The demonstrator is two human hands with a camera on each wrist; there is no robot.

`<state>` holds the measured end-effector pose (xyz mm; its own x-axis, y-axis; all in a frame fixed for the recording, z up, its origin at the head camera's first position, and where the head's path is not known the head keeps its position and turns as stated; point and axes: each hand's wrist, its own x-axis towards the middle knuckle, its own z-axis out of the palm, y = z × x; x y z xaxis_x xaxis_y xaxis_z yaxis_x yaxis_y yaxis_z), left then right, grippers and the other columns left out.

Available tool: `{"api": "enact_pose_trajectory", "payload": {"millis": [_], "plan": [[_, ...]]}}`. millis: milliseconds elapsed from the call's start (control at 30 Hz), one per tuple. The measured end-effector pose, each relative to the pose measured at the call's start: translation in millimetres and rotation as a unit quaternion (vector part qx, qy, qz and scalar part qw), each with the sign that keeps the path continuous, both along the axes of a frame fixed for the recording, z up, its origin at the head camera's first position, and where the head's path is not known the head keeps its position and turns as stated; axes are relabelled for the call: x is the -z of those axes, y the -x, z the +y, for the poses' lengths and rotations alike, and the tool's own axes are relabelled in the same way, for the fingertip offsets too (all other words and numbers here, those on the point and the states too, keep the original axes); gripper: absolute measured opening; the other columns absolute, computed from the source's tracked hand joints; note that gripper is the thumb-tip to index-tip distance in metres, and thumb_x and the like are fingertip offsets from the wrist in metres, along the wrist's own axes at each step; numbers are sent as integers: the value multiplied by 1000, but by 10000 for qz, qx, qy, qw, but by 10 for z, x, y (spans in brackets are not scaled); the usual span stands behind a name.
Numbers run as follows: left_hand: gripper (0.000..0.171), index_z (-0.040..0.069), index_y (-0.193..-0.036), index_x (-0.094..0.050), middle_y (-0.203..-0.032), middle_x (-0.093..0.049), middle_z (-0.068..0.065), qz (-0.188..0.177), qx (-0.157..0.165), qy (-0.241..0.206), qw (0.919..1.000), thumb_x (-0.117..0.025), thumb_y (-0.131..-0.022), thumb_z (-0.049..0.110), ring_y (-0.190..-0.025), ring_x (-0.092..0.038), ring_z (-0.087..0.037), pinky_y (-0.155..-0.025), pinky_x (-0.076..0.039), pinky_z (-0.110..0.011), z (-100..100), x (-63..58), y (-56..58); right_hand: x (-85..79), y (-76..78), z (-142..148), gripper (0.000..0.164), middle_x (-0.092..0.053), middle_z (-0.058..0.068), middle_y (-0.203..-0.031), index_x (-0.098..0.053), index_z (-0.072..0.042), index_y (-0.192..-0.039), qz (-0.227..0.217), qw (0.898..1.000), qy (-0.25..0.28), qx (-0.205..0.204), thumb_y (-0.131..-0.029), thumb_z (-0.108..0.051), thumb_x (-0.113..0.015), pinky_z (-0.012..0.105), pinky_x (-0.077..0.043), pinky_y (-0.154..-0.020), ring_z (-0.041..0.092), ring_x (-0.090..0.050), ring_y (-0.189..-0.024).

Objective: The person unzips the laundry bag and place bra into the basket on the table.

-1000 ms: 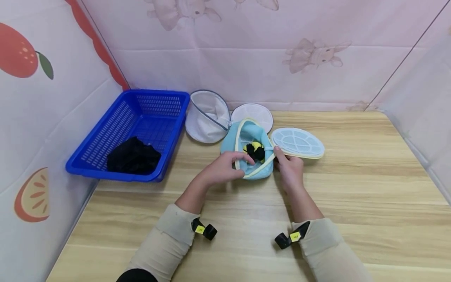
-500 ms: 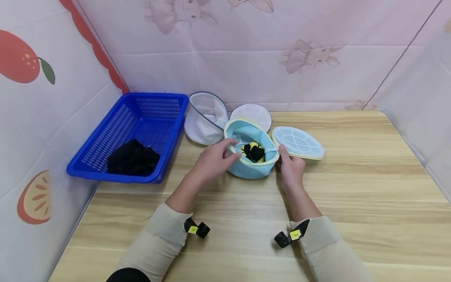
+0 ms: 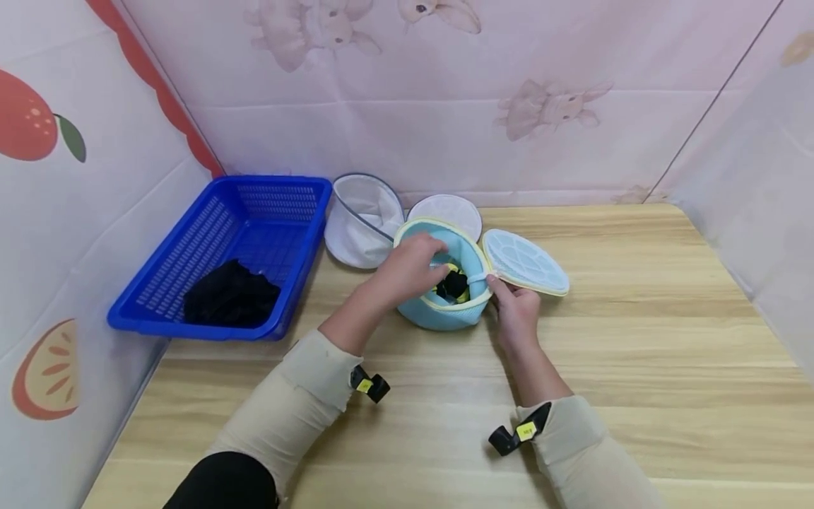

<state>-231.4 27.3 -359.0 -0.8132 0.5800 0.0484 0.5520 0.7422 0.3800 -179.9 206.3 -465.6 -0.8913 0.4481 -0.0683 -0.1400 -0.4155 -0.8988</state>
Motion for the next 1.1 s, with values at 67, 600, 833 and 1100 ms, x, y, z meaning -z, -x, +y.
{"api": "enact_pose_trajectory", "payload": {"millis": [67, 600, 833, 1100], "plan": [[31, 6, -113, -67, -108, -66, -7, -250, -78, 412, 9988, -68, -92, 28, -102, -58, -20, -89, -49, -36, 30, 41, 25, 6, -5, -20, 27, -73, -5, -87, -63, 8, -113, 64, 10000, -28, 26, -89, -2, -68, 22, -55, -80, 5, -67, -87], [53, 15, -113, -66, -114, -65, -2, -793, -558, 2114, 9726, -73, -80, 56, -102, -59, -19, -86, -52, -42, 143, 364, 203, 51, 28, -15, 37, -75, -4, -103, -67, 6, -118, 551, 9948, -644, 560, -90, -18, -72, 23, -53, -91, 8, -68, -104], [48, 17, -112, -61, -111, -61, -3, -718, -589, 1980, 9758, -74, -79, 50, -102, -56, -24, -85, -50, -48, 238, 472, 240, -71, -54, -38, 33, -75, -5, -97, -67, 8, -116, 518, 9947, -783, 422, -92, -15, -69, 26, -57, -81, 5, -70, -89], [54, 17, -125, -55, -118, -61, -2, -542, -498, 1206, 9900, -76, -81, 39, -111, -58, -24, -89, -50, -43, 246, 620, 264, -107, -101, -43, 35, -76, -4, -90, -70, 7, -112, 371, 9935, -924, 548, -92, -22, -70, 25, -58, -75, 6, -70, -79]]}}
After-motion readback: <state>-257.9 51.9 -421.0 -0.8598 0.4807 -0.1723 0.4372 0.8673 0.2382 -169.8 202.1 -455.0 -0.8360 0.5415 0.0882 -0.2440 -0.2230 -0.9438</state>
